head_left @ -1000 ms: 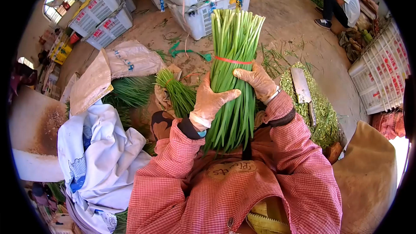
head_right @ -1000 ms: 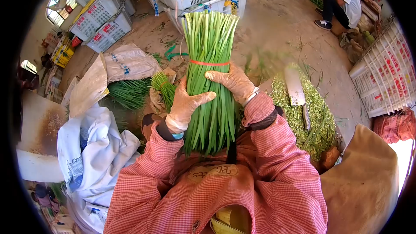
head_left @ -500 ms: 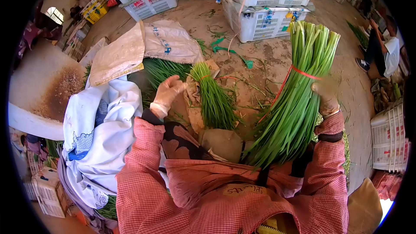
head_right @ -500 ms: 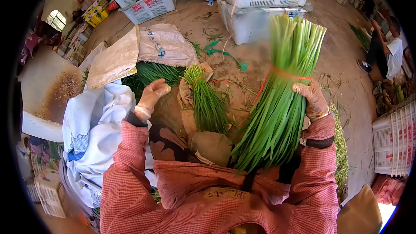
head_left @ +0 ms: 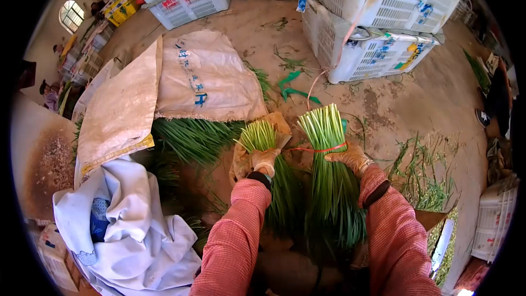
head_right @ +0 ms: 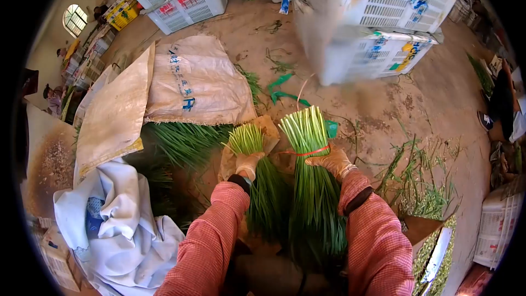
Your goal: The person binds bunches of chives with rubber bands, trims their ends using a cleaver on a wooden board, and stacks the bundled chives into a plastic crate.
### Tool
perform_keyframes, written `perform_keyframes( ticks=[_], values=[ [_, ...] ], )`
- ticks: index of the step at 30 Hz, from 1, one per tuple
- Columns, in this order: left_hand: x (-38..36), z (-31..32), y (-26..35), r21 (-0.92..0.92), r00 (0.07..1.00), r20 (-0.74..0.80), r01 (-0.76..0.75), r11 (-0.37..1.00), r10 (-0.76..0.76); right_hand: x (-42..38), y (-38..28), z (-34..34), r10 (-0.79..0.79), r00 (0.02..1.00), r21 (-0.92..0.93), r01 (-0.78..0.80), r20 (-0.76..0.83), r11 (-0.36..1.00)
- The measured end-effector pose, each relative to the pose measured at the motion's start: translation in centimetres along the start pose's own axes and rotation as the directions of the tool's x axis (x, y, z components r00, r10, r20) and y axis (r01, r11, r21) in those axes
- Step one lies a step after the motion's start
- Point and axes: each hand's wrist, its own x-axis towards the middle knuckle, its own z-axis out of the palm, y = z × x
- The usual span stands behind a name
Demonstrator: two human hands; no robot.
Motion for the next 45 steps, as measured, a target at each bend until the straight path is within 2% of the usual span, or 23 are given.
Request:
perform_keyframes(
  ticks=[2,3,6,7,8,10,11,14,16,19,23,24,26,28,30,31,32,34,35,38,40,42,45],
  values=[
    [2.4,0.2,-1.1,-0.018,0.982,-0.18,0.05,0.999,-0.052,5.2,2.8,1.5,-0.096,0.995,-0.055,0.094,-0.03,0.994],
    [0.8,-0.3,0.2,0.048,0.982,-0.187,0.019,0.999,-0.01,7.6,3.9,2.5,-0.1,0.989,-0.23,0.072,-0.111,0.971],
    [7.3,0.1,-5.6,0.046,0.975,-0.224,0.021,0.999,-0.01,13.5,7.2,6.3,0.046,0.997,-0.129,-0.038,0.062,0.991],
    [6.7,-0.4,-5.3,0.061,0.973,-0.229,0.031,0.998,-0.017,12.2,4.7,8.2,0.106,0.994,-0.314,-0.105,-0.011,0.944],
    [6.1,-0.8,-5.1,0.075,0.972,-0.235,0.042,0.996,-0.023,13.0,6.1,9.9,0.124,0.992,-0.305,-0.118,0.002,0.945],
    [6.4,-1.6,-6.3,0.032,0.971,-0.227,-0.062,0.998,0.068,13.9,9.0,12.5,0.091,0.993,-0.309,-0.111,-0.079,0.945],
    [6.0,-1.5,-7.3,0.031,0.919,-0.36,-0.164,0.986,0.164,13.3,9.3,12.1,0.082,0.997,-0.233,-0.079,0.003,0.969],
    [2.8,-1.9,-8.1,-0.195,0.98,-0.16,-0.147,0.97,0.116,7.6,6.8,10.8,-0.042,0.999,-0.21,0.043,0.009,0.977],
    [-3.6,-1.8,-5.3,-0.285,0.92,-0.125,-0.392,0.875,0.371,3.0,5.8,10.1,-0.191,0.98,-0.214,0.174,-0.059,0.961],
    [-10.4,-1.7,-4.7,-0.023,0.813,-0.315,-0.522,0.853,0.489,-5.7,-1.1,8.9,-0.187,0.959,-0.172,0.152,-0.214,0.973],
    [-22.1,-4.4,2.2,0.045,0.707,-0.243,-0.676,0.736,0.664,-15.3,-9.6,7.6,-0.204,0.942,-0.109,0.181,-0.265,0.977],
    [-25.0,-5.3,4.1,-0.027,0.709,-0.206,-0.693,0.721,0.674,-17.4,-13.1,7.5,-0.243,0.932,-0.097,0.225,-0.269,0.97],
    [-31.1,-6.8,9.4,-0.51,0.831,-0.166,-0.533,0.676,0.53,-21.5,-18.2,7.7,-0.169,0.955,-0.047,0.162,-0.244,0.986],
    [-35.1,-10.4,12.7,-0.008,0.724,-0.175,-0.679,0.734,0.667,-25.0,-23.5,8.2,-0.212,0.926,-0.133,0.179,-0.312,0.975],
    [-37.7,-14.7,14.7,0.008,0.681,-0.031,-0.732,0.681,0.732,-28.3,-28.4,9.4,-0.299,0.902,-0.069,0.292,-0.311,0.954],
    [-39.0,-15.9,16.3,-0.397,0.758,-0.018,-0.604,0.691,0.652,-29.7,-31.3,10.2,-0.29,0.898,0.193,0.365,-0.332,0.911],
    [-41.6,-18.8,20.6,0.131,0.504,0.049,-0.859,0.494,0.863,-31.1,-33.9,10.9,-0.3,0.884,0.197,0.386,-0.358,0.901],
    [-44.3,-22.2,25.4,0.475,0.269,0.199,-0.868,0.147,0.942,-33.9,-38.4,12.0,-0.237,0.922,0.463,0.362,-0.307,0.809],
    [-44.3,-23.0,26.9,0.034,0.416,0.144,-0.909,0.416,0.898,-34.5,-40.3,12.5,-0.274,0.91,0.53,0.406,-0.311,0.745],
    [-44.5,-24.2,32.2,-0.377,0.474,0.276,-0.747,0.548,0.836,-33.9,-41.5,12.7,-0.312,0.888,0.4,0.435,-0.338,0.807],
    [-44.2,-23.8,35.0,-0.342,0.437,0.334,-0.769,0.54,0.835,-32.9,-43.3,11.9,-0.313,0.866,0.456,0.477,-0.39,0.751],
    [-45.0,-22.4,38.1,-0.389,0.547,0.399,-0.625,0.677,0.736,-31.6,-44.0,10.5,-0.285,0.86,0.515,0.487,-0.423,0.705],
    [-43.5,-19.9,42.3,-0.305,0.57,0.432,-0.637,0.708,0.699,-28.5,-45.6,6.8,-0.286,0.873,0.605,0.482,-0.395,0.634]
  ],
)
